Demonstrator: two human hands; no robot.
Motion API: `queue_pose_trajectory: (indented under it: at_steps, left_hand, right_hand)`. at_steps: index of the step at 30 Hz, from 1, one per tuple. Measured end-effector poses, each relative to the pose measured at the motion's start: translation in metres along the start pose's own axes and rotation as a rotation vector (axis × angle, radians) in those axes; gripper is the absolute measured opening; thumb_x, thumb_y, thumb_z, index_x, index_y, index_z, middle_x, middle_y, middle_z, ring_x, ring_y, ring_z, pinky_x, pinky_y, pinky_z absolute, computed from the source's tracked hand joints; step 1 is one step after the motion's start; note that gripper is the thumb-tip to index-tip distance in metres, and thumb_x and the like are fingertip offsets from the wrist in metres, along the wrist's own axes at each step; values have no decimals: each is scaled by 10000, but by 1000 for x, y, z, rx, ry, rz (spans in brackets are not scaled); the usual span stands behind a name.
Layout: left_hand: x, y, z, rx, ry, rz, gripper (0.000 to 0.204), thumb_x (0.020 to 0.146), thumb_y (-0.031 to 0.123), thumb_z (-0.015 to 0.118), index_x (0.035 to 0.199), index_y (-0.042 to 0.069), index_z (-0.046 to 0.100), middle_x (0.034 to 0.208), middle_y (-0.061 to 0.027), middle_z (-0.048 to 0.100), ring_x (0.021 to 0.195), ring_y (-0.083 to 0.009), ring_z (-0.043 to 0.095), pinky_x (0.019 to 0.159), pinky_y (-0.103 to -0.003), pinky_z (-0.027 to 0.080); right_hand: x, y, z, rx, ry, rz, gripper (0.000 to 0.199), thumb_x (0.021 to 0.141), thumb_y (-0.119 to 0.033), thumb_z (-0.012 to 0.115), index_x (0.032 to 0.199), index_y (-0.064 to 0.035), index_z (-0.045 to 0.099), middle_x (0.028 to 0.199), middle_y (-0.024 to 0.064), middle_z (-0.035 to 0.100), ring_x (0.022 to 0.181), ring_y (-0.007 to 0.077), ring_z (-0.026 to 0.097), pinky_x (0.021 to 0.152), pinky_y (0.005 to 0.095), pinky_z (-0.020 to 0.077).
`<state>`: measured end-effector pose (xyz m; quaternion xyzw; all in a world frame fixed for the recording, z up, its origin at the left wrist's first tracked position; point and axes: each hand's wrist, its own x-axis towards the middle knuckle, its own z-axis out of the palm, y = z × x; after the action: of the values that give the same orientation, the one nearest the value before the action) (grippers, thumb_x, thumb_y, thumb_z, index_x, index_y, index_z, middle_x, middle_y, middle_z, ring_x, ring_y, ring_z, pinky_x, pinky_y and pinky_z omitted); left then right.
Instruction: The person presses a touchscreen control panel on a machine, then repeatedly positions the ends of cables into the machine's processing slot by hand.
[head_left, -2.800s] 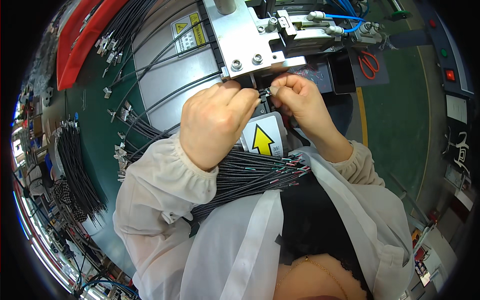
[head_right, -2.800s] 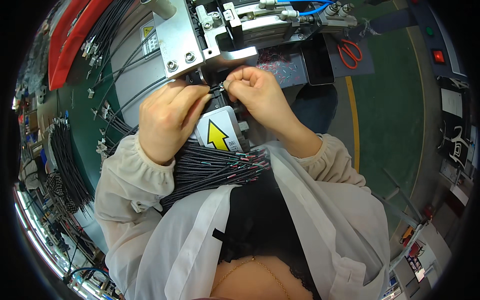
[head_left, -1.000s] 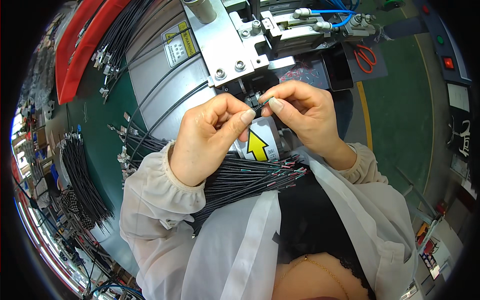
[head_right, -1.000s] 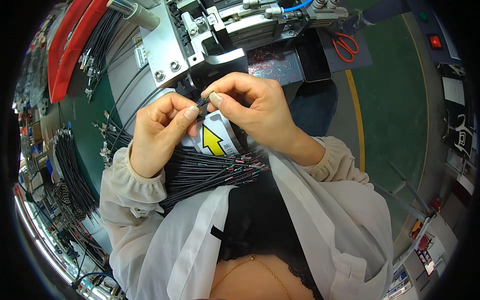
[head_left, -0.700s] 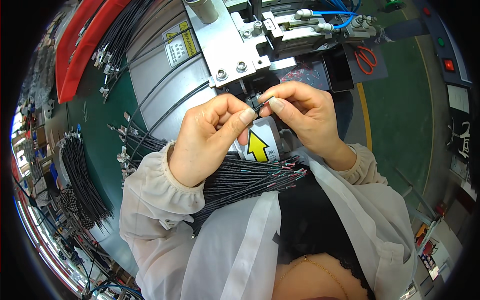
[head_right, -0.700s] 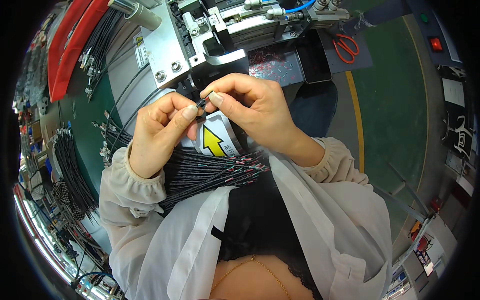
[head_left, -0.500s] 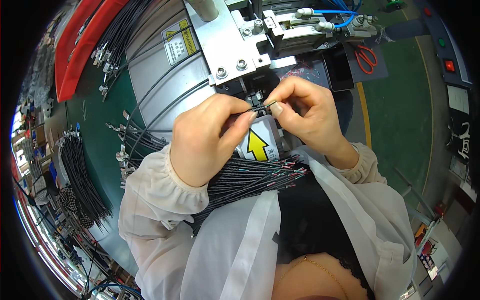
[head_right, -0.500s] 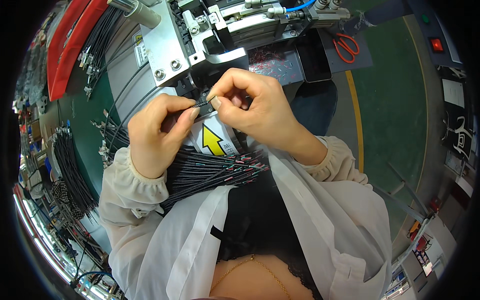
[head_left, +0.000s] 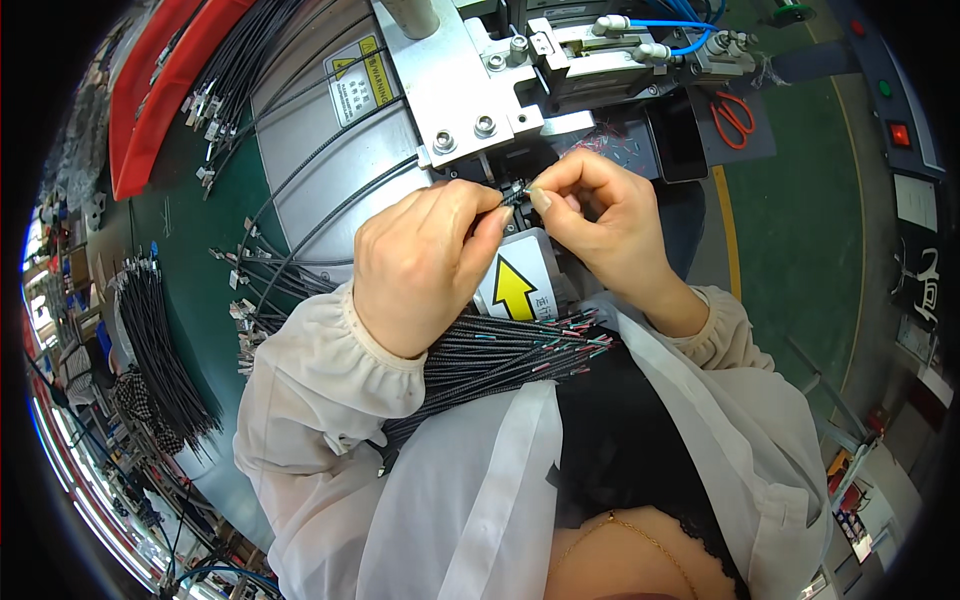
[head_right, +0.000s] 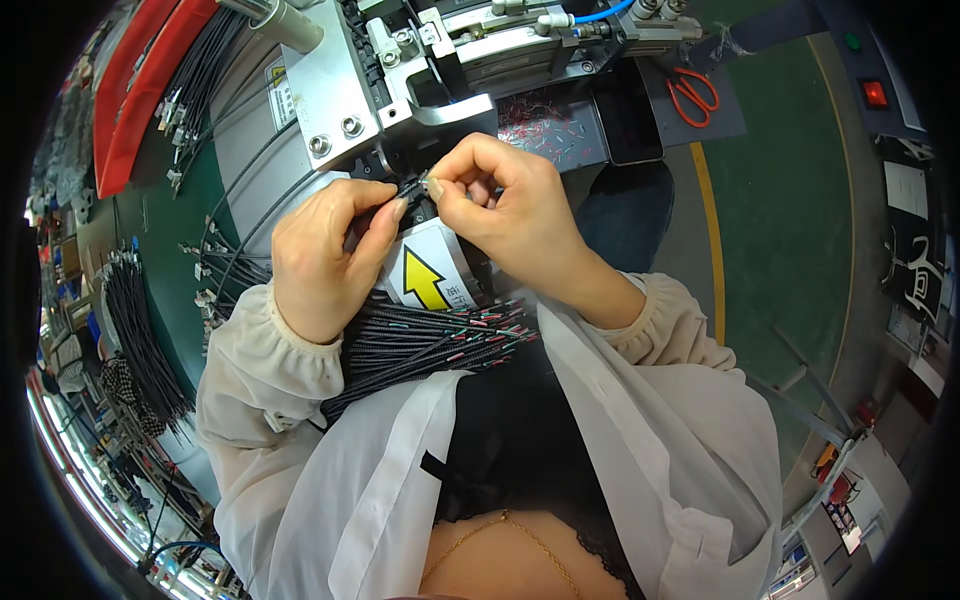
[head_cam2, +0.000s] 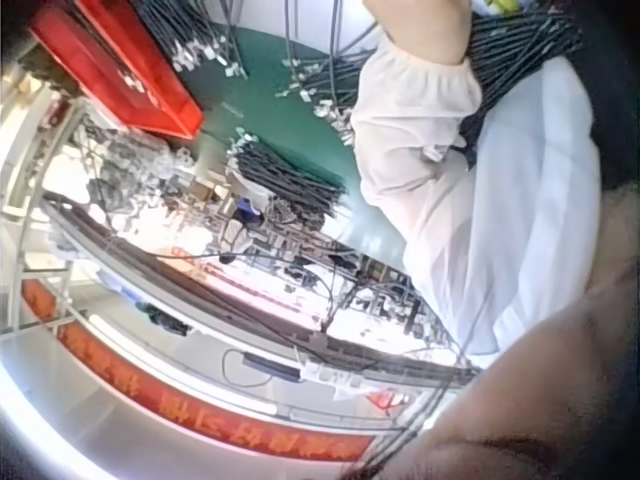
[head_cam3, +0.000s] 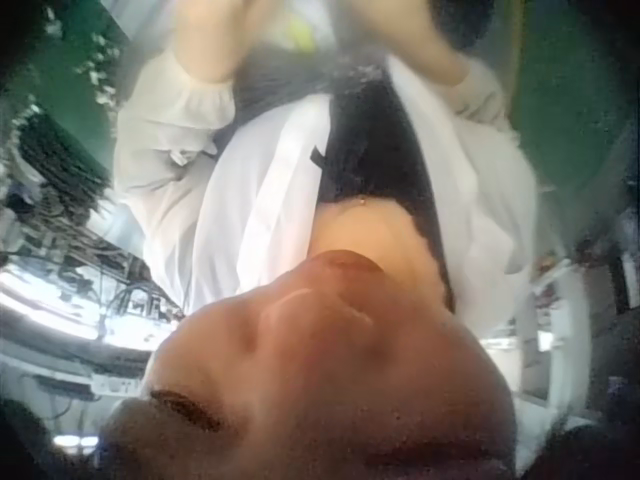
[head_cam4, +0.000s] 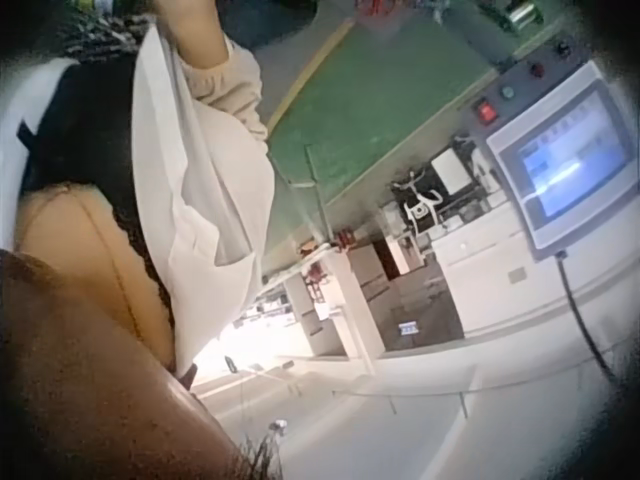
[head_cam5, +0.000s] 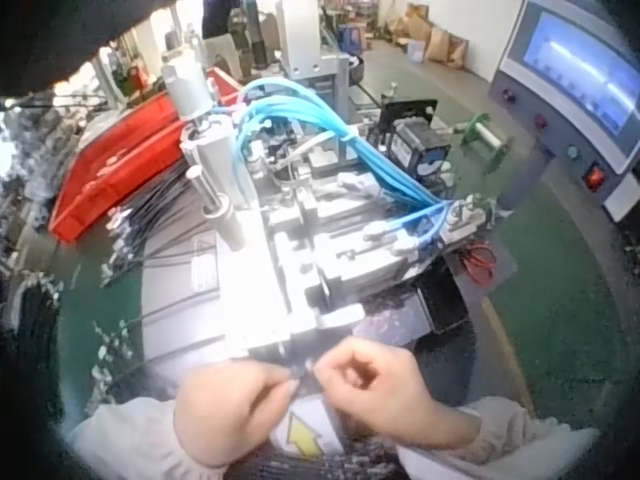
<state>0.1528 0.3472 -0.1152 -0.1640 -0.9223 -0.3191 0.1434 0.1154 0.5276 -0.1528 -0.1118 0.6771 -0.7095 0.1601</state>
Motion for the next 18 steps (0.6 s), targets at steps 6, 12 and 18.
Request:
queue_pose_trajectory:
  at_steps: [6, 12, 18]
  left_hand:
    - [2, -5, 1, 133, -37, 114, 141, 719, 44, 716, 797, 63, 601, 707, -57, 597, 630, -219, 588, 561, -316, 463]
    - [4, -3, -1, 170, -72, 80, 139, 716, 39, 720, 813, 61, 622, 716, -71, 618, 632, -237, 597, 571, -328, 463]
    - [3, -5, 3, 181, -60, 91, 131, 739, 58, 719, 824, 74, 620, 708, -65, 617, 617, -237, 588, 564, -332, 458]
  right_hand:
    - [2, 5, -3, -235, 32, -91, 33, 818, -46, 653, 838, -19, 651, 683, -19, 589, 585, 34, 421, 516, 204, 361]
    - [4, 10, 0, -264, 56, -102, 48, 822, -55, 664, 847, -16, 652, 693, -5, 600, 584, 39, 443, 519, 208, 376]
    - [7, 20, -2, -11, 23, 84, 83, 883, -79, 647, 885, 5, 644, 725, -28, 613, 610, -2, 470, 525, 168, 373]
